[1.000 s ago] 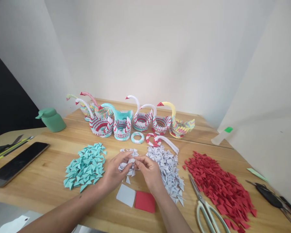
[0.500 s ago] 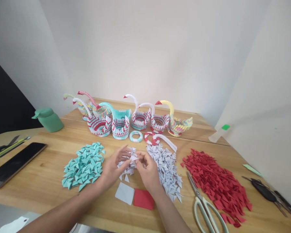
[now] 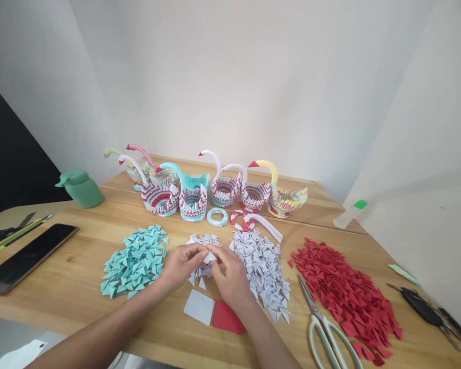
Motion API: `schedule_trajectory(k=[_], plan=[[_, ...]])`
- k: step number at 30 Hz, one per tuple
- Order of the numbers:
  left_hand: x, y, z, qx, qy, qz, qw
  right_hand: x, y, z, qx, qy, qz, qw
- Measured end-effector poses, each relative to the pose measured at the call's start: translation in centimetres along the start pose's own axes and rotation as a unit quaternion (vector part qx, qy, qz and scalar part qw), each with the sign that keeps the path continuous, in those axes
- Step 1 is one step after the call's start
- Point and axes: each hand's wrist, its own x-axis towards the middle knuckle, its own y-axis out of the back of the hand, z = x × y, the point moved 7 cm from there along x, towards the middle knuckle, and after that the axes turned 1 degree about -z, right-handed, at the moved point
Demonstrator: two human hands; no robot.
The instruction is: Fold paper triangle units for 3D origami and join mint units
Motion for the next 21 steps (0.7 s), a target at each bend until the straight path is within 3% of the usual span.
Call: schedule_trajectory(k=[4,8,13,16,21], plan=[[-0.1,-0.7,-0.3,-0.069,0.054,-0.042,0.995,-0.1,0.3,1.2,0.07,-0.074,0.0,0.995],[-0.2,-0.7,0.9,0.071,-0.037,-0.023,0.997,-0.4,-0.1,2.8,0.154,-0.159,-0.004,0.975],[-0.8,-0.8,2.8,0.27,-0.162,0.015,0.949,-0.5,-0.4,3.1,0.16,-0.162,-0.002,0.974],[-0.9,-0.9,3.1,0.281,-0.177,0.011,0.943,-0.6,-0.4,3.0,0.158,-0.161,0.001,0.974],[-0.8,-0.6,3.0,0.239,-0.161,0.025,0.957,-0.5,-0.4,2.4,0.136,-0.143,0.009,0.98]])
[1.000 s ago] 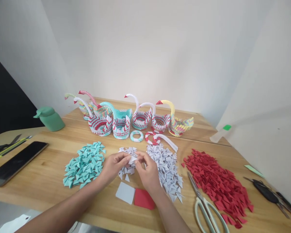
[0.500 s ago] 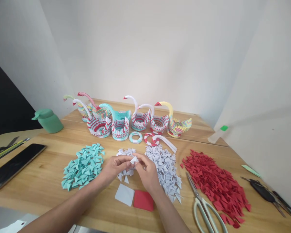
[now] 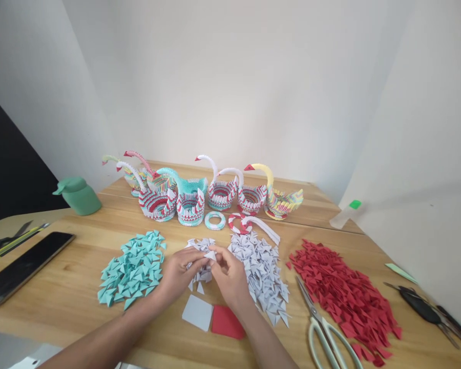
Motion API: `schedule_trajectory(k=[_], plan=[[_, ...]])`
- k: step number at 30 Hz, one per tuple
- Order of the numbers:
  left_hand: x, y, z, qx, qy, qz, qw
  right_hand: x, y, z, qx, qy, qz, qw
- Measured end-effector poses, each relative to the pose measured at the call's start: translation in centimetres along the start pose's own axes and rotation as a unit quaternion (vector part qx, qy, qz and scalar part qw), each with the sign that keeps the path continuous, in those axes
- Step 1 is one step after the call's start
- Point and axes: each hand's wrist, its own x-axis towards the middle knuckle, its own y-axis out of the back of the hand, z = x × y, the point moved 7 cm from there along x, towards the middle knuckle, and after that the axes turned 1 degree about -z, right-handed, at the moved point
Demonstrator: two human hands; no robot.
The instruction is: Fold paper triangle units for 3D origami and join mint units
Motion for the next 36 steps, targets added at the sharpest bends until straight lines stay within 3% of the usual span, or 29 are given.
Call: schedule_trajectory(k=[5,8,11,19,30,36], plan=[[0.2,0.1,-1.2,-0.101,0.089,0.011,0.991,-0.2,-0.5,-0.6,-0.033,0.025,-0.005,0.999],[0.0,0.0,-2.3,-0.186,0.169,0.02,0.968,-0.1,-0.6,-1.0,-0.008,0.029,-0.034,0.999],[-0.1,-0.6,-2.6,-0.247,0.206,-0.001,0.947,0.1,-0.1,-1.0,0.032,0.008,-0.048,0.998],[-0.4,-1.1,-2.3,-0.289,0.201,-0.035,0.935,0.5,0.1,-0.2,0.115,-0.035,-0.044,0.992],[-0.2,-0.3,-1.9,-0.194,0.162,-0.02,0.967,0.3,0.0,-1.1,0.058,-0.004,-0.049,0.997],[-0.2,-1.7,-3.2,-0.346,0.218,-0.049,0.911,0.3,-0.1,-1.0,0.078,-0.005,-0.038,0.996]])
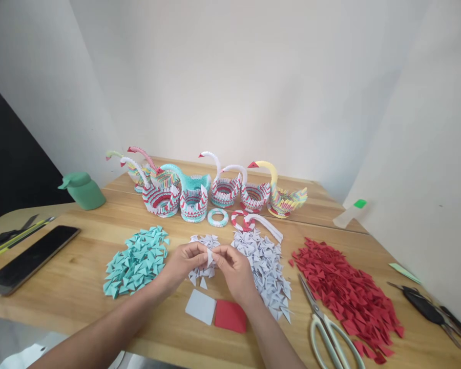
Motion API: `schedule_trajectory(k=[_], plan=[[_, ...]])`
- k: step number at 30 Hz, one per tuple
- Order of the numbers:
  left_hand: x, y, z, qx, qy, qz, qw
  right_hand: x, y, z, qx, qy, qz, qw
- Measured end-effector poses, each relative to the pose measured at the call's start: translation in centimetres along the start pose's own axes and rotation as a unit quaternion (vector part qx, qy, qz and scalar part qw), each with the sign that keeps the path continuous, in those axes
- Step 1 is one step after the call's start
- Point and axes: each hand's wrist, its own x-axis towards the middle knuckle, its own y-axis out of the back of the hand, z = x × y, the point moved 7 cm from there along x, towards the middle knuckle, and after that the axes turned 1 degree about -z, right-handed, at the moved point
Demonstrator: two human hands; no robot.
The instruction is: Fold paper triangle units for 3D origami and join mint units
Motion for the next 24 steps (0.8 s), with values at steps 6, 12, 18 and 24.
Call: schedule_trajectory(k=[6,12,18,24], plan=[[-0.3,0.3,0.3,0.071,-0.016,0.021,0.997,-0.1,0.2,0.4,-0.054,0.007,0.004,0.999],[-0.2,0.2,0.1,0.044,-0.016,0.011,0.999,0.0,0.4,0.5,-0.055,0.009,0.016,0.998],[-0.2,-0.8,-1.0,-0.104,0.065,-0.062,0.991,-0.2,0.8,0.2,-0.054,0.019,0.033,0.998],[-0.3,0.1,-0.7,-0.002,0.039,0.011,0.999,0.0,0.6,0.4,-0.056,0.014,0.015,0.998]])
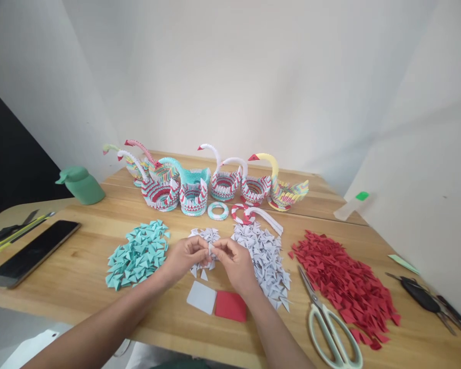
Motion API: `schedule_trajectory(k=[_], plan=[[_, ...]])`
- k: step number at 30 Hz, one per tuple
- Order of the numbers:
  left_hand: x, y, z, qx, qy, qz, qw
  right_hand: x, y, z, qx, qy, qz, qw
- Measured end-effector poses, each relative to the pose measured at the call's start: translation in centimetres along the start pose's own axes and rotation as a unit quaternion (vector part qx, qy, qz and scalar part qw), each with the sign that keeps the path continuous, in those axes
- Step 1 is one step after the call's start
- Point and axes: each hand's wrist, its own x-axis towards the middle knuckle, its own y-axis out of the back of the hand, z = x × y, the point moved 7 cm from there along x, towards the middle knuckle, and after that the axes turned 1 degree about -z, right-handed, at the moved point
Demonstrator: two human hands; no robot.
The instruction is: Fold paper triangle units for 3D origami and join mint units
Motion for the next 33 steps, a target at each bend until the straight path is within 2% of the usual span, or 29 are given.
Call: schedule_trajectory(k=[2,4,10,16,23,28,33], plan=[[-0.19,0.15,0.53,0.044,-0.037,0.017,0.998,0.01,-0.1,-0.12,-0.005,0.003,-0.006,1.0],[-0.35,-0.02,0.86,0.046,-0.056,0.011,0.997,-0.03,-0.08,-0.24,-0.004,0.005,-0.005,1.0],[-0.2,-0.66,0.29,-0.06,-0.018,-0.028,0.998,-0.13,0.05,-0.18,0.023,-0.005,0.003,1.0],[-0.3,-0.26,0.53,0.009,-0.056,0.006,0.998,-0.06,0.0,-0.37,-0.005,0.001,0.013,1.0],[-0.16,-0.7,0.39,-0.053,-0.018,-0.016,0.998,0.01,0.19,-0.28,-0.014,0.009,0.031,0.999],[0.02,-0.37,-0.02,-0.068,0.012,0.004,0.998,0.0,-0.2,-0.23,-0.008,0.02,0.017,1.0],[0.07,-0.02,-0.12,-0.085,0.034,-0.001,0.996,-0.11,-0.24,-0.85,-0.029,0.064,0.007,0.997]])
